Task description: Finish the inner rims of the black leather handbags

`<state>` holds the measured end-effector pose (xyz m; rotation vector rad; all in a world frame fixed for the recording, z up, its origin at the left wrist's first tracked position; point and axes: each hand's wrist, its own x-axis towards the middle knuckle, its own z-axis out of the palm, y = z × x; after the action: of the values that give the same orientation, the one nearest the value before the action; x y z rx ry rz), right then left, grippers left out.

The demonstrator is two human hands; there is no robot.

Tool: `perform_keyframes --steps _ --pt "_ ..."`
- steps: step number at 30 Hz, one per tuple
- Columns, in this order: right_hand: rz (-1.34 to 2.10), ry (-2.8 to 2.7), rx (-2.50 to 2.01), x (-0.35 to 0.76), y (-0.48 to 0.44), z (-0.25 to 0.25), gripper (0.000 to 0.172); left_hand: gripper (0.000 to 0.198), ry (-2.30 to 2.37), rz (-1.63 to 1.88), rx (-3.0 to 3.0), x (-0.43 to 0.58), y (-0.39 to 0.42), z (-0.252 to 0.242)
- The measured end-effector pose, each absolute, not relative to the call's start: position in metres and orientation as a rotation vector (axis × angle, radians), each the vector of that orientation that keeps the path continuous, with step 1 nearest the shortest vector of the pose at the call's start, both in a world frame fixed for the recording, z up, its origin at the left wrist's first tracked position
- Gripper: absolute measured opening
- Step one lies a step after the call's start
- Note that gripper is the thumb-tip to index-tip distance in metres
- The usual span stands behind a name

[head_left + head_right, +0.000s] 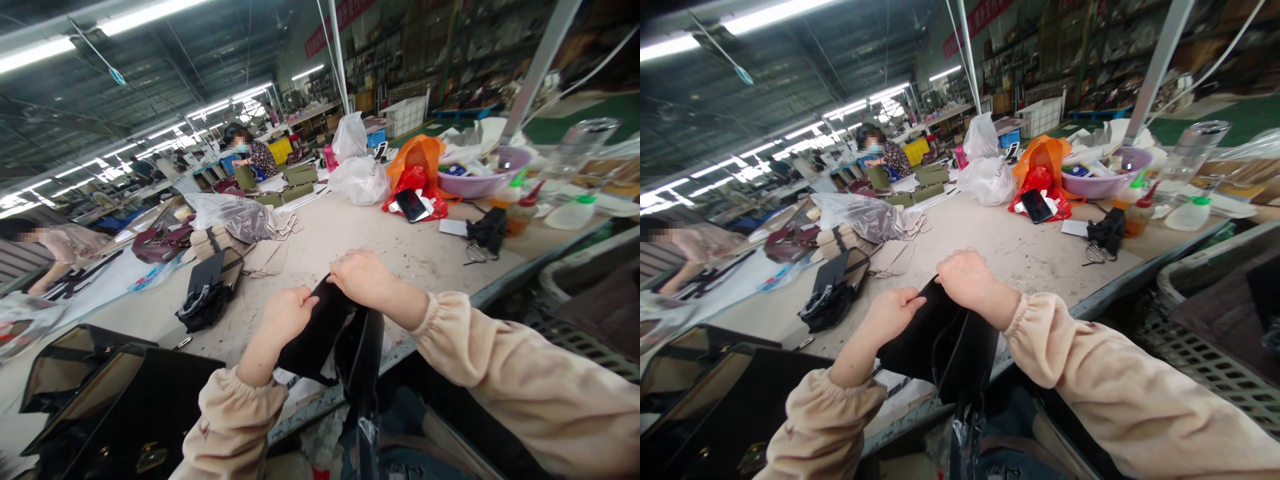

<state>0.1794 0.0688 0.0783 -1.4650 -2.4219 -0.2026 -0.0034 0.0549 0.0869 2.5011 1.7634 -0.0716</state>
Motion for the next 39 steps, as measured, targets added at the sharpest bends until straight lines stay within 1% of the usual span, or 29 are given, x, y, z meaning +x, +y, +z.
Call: perform_keyframes --steps 15,21,24,29,32,35,37,39 --pt "-0.131 -2.435 -1.55 0.176 0.07 0.082 0.026 0.03 1.749 -0.119 2.546 -0.004 0.054 0.085" --pt "-0.191 -2.392 -1.541 0.176 0.07 0.082 0.022 0.03 1.709 -0.14 2.554 0.001 0.054 0.092" --pt "-0.168 -2.449 -1.489 0.177 0.071 0.082 0.016 0.03 1.646 -0.173 2.563 -0.001 0.057 0.098" --pt "-0.172 -2.451 -1.476 0.176 0.072 0.082 0.02 0.038 1.525 -0.219 2.563 0.007 0.07 0.108" --pt "-0.155 -2.446 -1.498 0.176 0.072 0.084 0.02 0.033 1.626 -0.212 2.594 0.02 0.077 0.105" --pt "-0.073 -2.4 -1.51 0.183 0.069 0.087 0.02 0.036 1.706 -0.2 2.648 0.029 0.08 0.096" --pt "-0.02 -2.29 -1.444 0.193 0.065 0.087 0.024 0.039 1.74 -0.185 2.669 0.03 0.08 0.09" --pt "0.025 -2.125 -1.397 0.204 0.06 0.083 0.032 0.038 1.778 -0.182 2.665 0.029 0.079 0.087"
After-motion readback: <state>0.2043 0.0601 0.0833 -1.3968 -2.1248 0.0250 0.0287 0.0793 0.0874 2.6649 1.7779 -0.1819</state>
